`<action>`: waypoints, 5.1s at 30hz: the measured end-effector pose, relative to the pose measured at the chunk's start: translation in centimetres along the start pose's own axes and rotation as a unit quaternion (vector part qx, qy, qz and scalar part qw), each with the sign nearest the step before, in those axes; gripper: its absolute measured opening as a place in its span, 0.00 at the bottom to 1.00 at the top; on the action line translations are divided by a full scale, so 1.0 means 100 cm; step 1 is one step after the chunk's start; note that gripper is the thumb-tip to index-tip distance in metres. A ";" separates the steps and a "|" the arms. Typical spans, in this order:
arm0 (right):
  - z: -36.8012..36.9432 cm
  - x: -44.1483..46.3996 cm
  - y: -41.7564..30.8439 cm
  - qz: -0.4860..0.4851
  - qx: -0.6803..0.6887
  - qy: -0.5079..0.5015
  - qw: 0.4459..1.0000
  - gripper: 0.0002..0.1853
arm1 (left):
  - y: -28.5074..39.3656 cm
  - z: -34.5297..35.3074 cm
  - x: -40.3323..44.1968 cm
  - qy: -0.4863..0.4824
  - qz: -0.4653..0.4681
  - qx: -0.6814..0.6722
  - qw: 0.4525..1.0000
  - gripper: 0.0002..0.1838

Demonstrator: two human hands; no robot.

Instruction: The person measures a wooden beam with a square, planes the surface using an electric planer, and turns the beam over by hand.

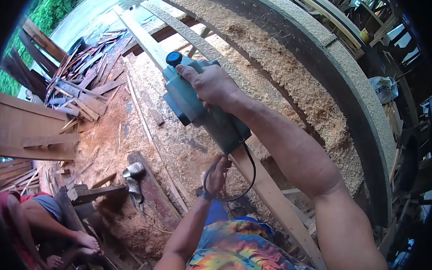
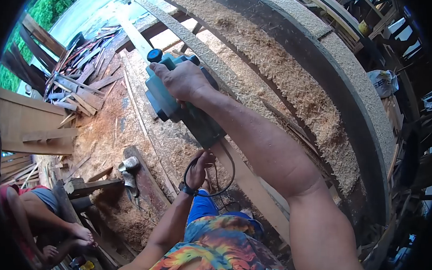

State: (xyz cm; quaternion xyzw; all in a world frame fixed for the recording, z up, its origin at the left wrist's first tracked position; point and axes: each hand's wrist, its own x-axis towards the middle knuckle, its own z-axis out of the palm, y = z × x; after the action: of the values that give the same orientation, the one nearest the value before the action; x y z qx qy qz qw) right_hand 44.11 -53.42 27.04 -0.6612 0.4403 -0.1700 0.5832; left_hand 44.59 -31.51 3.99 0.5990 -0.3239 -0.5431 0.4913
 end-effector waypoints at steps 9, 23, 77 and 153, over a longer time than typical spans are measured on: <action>0.026 0.124 -0.047 0.010 0.016 0.015 1.000 0.29 | 0.037 -0.067 0.083 -0.024 -0.020 -0.053 0.998 0.25; 0.056 0.262 -0.097 0.019 0.027 0.021 0.999 0.31 | 0.093 -0.135 0.169 -0.086 0.028 0.128 0.988 0.27; 0.133 0.573 -0.216 0.019 -0.064 0.012 0.998 0.32 | 0.228 -0.309 0.370 -0.381 -0.265 0.015 0.886 0.20; 0.309 0.087 -0.157 0.078 0.224 0.767 0.597 0.19 | 0.310 -0.439 0.507 -0.360 0.577 0.475 0.559 0.51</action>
State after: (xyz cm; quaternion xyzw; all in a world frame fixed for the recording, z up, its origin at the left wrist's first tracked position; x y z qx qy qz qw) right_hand 77.84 -42.10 30.92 -0.0995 0.7231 -0.6617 0.1714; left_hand 101.78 -77.39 13.08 0.1859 -0.9612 -0.0816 0.1865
